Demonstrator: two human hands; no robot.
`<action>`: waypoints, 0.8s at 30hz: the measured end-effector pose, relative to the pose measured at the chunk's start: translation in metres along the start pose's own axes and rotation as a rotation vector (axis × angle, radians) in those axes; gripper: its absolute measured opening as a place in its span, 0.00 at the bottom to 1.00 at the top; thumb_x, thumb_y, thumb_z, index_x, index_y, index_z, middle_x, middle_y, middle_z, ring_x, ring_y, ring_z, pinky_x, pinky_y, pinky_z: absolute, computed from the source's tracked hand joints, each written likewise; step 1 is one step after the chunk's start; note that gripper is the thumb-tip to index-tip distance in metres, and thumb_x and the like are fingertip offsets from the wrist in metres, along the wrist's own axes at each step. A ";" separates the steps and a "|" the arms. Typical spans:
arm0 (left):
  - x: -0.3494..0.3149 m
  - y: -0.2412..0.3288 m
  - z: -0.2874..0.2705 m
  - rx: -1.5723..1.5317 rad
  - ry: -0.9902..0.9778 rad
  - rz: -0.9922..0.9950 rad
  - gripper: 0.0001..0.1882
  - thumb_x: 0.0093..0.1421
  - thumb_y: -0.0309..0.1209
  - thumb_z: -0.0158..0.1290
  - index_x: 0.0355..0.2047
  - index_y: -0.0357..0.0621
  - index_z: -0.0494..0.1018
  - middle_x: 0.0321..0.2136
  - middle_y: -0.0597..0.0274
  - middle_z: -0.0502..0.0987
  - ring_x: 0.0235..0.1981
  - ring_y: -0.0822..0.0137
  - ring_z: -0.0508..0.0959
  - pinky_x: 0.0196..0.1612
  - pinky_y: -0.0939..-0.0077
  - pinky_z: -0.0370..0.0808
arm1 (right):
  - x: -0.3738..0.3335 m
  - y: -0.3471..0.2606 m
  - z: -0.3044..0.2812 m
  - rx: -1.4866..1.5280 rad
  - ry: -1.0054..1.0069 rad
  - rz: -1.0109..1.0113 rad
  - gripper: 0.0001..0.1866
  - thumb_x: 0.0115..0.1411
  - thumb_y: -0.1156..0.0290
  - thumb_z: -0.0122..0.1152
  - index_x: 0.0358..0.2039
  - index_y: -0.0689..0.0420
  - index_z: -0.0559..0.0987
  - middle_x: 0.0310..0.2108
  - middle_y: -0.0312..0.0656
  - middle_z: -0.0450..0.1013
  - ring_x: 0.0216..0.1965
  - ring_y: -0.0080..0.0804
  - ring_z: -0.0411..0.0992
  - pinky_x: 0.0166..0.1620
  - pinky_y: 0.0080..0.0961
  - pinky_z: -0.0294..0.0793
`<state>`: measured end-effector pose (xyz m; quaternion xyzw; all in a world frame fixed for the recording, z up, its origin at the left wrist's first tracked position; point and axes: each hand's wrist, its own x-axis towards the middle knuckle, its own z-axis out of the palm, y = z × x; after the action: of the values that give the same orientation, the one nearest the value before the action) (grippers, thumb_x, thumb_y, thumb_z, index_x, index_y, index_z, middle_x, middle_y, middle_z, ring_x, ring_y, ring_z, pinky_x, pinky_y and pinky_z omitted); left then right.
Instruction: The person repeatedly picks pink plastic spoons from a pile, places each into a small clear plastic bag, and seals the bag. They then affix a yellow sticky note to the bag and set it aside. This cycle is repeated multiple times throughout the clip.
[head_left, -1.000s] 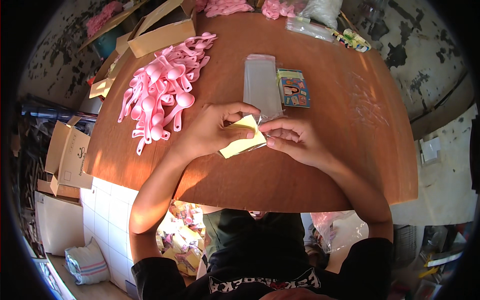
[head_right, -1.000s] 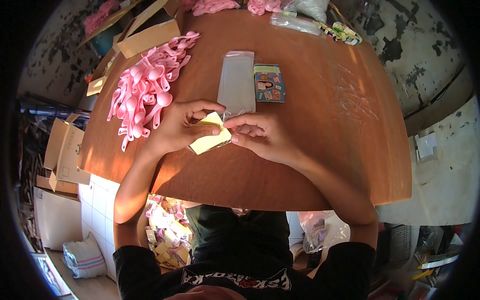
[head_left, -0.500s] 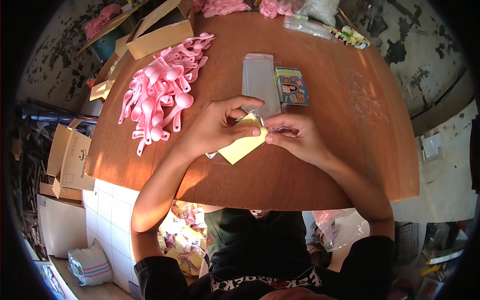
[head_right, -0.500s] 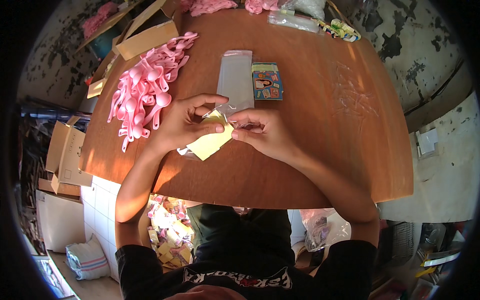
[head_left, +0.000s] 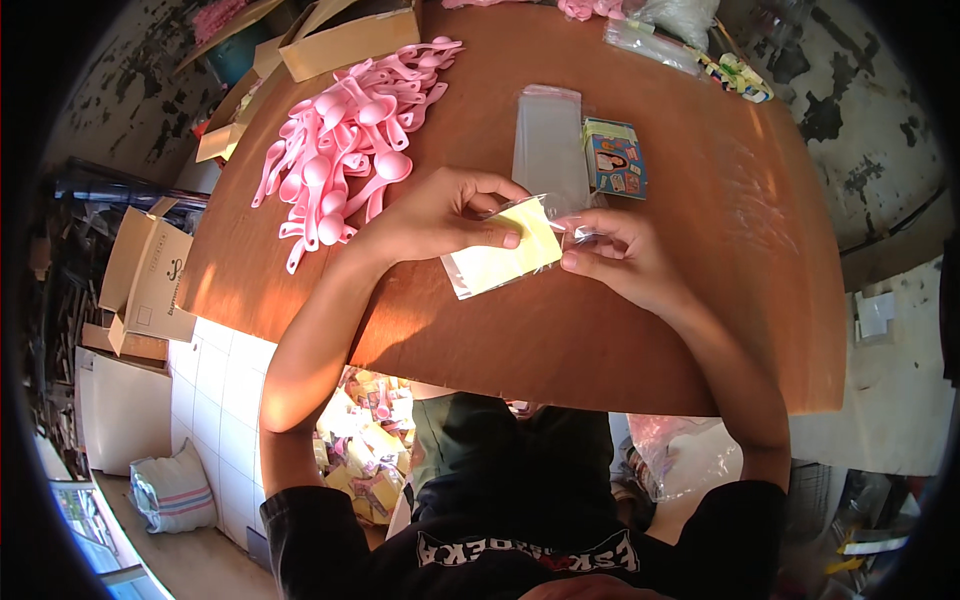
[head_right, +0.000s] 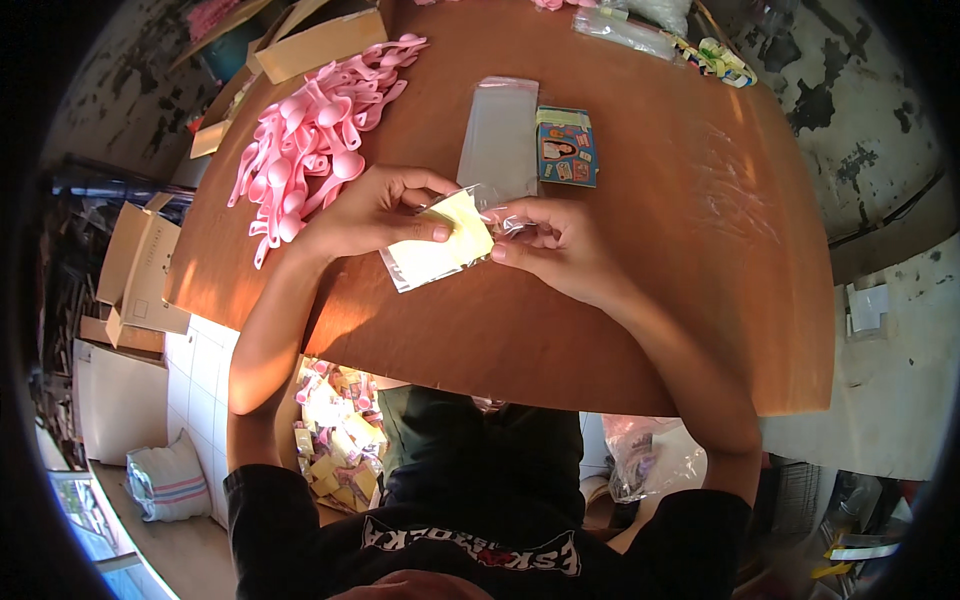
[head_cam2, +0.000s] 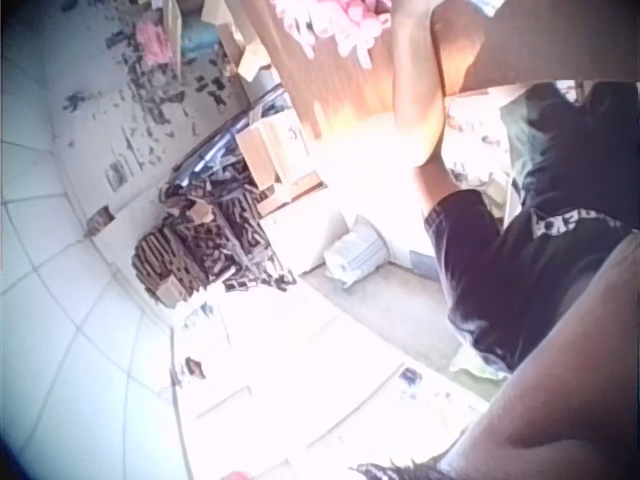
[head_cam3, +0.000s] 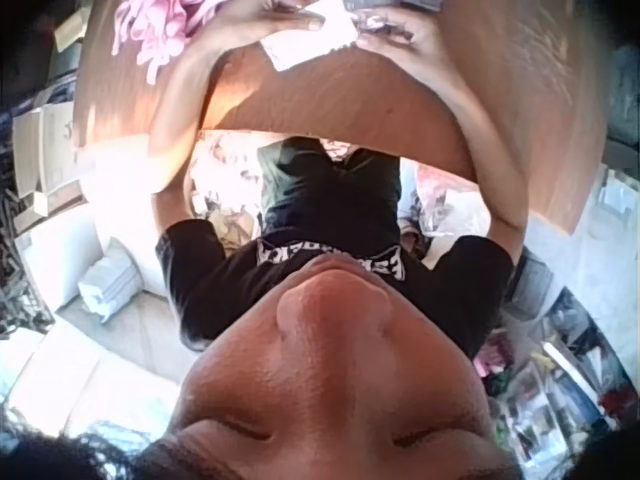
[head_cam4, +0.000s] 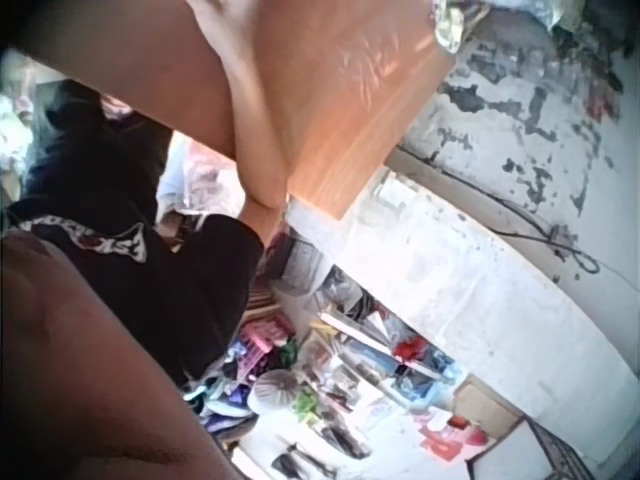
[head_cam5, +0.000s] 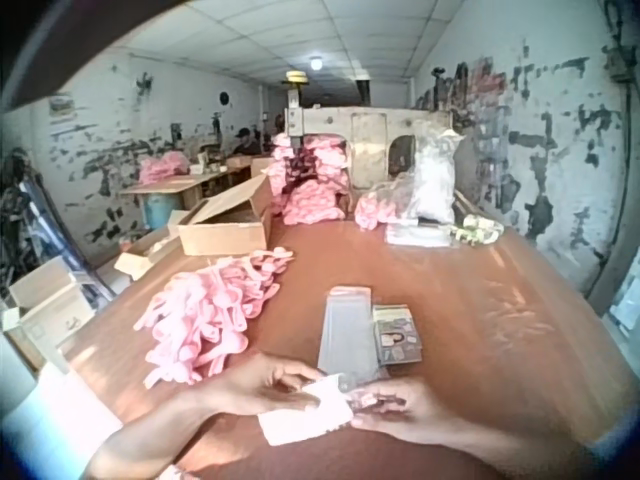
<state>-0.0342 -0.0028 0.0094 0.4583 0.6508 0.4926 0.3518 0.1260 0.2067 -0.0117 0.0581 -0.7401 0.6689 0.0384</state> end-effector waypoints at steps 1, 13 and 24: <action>0.001 -0.001 0.001 0.004 -0.010 0.008 0.22 0.58 0.31 0.63 0.50 0.36 0.74 0.33 0.60 0.83 0.32 0.78 0.78 0.34 0.81 0.74 | -0.001 -0.001 0.000 -0.019 -0.006 0.023 0.17 0.60 0.79 0.63 0.50 0.66 0.77 0.46 0.44 0.76 0.44 0.25 0.76 0.48 0.21 0.78; 0.002 0.003 0.007 0.042 -0.032 0.006 0.22 0.57 0.28 0.63 0.51 0.36 0.73 0.34 0.58 0.83 0.37 0.77 0.79 0.40 0.79 0.75 | -0.001 0.003 0.001 -0.111 -0.044 -0.014 0.14 0.61 0.77 0.61 0.48 0.65 0.79 0.43 0.44 0.78 0.42 0.24 0.76 0.45 0.21 0.78; 0.003 -0.003 0.003 0.055 0.012 0.044 0.21 0.58 0.25 0.62 0.52 0.35 0.72 0.35 0.59 0.83 0.34 0.80 0.78 0.37 0.83 0.74 | -0.001 0.007 0.000 -0.073 0.040 0.005 0.10 0.61 0.79 0.59 0.42 0.68 0.80 0.39 0.43 0.78 0.39 0.23 0.76 0.43 0.19 0.77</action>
<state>-0.0330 0.0013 0.0052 0.4789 0.6560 0.4850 0.3242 0.1258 0.2072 -0.0187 0.0414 -0.7631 0.6427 0.0535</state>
